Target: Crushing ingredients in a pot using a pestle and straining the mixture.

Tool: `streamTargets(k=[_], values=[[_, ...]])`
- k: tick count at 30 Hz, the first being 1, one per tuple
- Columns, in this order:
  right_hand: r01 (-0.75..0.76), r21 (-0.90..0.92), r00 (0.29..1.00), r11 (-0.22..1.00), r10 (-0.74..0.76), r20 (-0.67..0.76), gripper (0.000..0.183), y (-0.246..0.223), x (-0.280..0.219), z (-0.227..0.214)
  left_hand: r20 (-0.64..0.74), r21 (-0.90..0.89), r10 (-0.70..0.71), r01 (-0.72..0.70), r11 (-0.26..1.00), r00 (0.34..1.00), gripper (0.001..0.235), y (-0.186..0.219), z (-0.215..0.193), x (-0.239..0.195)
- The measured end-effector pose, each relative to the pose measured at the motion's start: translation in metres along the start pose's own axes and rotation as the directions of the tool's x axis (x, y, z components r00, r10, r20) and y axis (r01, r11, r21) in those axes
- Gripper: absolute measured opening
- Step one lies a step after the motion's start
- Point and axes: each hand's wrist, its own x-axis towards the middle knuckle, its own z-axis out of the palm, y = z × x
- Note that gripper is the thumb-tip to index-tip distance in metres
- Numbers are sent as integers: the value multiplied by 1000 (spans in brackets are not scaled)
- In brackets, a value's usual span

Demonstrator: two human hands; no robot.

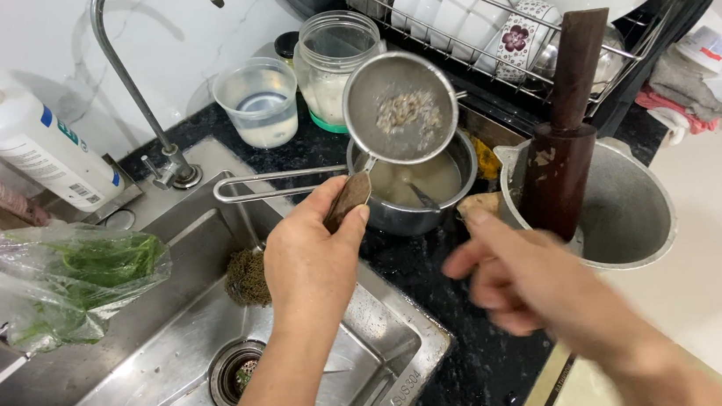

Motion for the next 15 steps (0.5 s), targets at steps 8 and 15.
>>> streamTargets(k=[8,15], values=[[372,-614,523,696,-704,-481,55,-58,70,-127,416,-420,-295,470,777,860,44,14,-16,6],[226,-751,779,620,-578,-243,56,-57,90,-135,561,-461,-242,542,702,791,51,43,6,-6]])
